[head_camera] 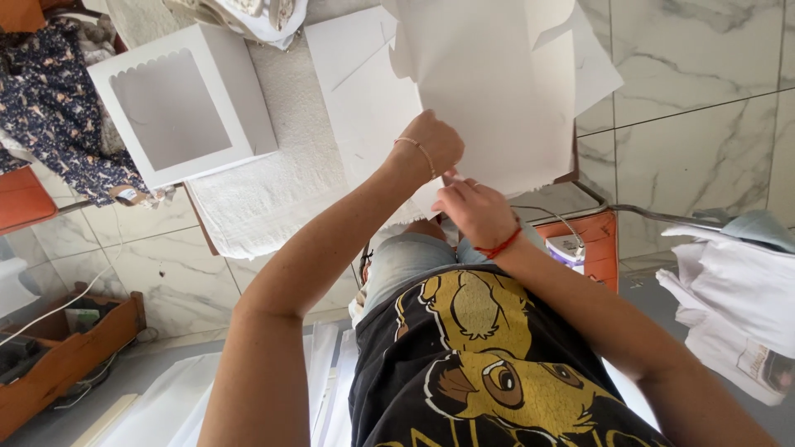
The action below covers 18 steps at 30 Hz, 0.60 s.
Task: The person assembles two white paper boxes with clear windows from flat sheets on a table. They fold the sheets along pre-cut lines, tuck flaps into slots, and form the box shape. The first box is completed and set aside, then the second is assembled in the same way.
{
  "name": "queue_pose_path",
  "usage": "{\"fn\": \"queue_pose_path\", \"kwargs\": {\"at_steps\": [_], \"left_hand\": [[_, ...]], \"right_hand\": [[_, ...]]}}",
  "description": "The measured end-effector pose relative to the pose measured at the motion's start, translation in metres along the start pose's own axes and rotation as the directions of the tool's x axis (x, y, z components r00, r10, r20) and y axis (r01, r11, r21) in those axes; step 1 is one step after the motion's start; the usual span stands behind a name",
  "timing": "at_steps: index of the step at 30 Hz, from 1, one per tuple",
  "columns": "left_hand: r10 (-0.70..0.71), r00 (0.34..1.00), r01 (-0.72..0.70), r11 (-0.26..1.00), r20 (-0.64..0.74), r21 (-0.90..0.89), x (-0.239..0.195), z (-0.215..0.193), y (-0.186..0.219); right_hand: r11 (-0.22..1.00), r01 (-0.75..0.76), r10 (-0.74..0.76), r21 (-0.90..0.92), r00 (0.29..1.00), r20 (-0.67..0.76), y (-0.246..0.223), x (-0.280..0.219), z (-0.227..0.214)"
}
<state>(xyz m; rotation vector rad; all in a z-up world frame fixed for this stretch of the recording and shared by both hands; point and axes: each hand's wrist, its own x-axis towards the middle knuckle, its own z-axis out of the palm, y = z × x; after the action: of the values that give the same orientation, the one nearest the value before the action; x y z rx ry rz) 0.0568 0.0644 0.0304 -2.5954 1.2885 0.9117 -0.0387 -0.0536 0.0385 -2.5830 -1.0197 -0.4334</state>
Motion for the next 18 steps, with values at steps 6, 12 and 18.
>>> {"fn": "queue_pose_path", "kwargs": {"at_steps": [6, 12, 18], "left_hand": [[-0.171, 0.951, 0.206, 0.971, 0.257, -0.117, -0.034, -0.029, -0.006], [-0.169, 0.986, 0.118, 0.700, -0.004, -0.705, -0.022, -0.071, 0.010], [-0.618, 0.735, 0.401, 0.062, 0.280, -0.914, 0.074, -0.090, 0.038]], "right_hand": [[0.981, -0.014, 0.006, 0.193, 0.999, 0.039, 0.009, 0.035, -0.041], [0.826, -0.470, 0.505, 0.312, 0.862, -0.041, 0.146, 0.046, -0.052], [-0.104, -0.817, 0.790, 0.567, 0.279, 0.546, 0.239, 0.078, 0.016]]}}
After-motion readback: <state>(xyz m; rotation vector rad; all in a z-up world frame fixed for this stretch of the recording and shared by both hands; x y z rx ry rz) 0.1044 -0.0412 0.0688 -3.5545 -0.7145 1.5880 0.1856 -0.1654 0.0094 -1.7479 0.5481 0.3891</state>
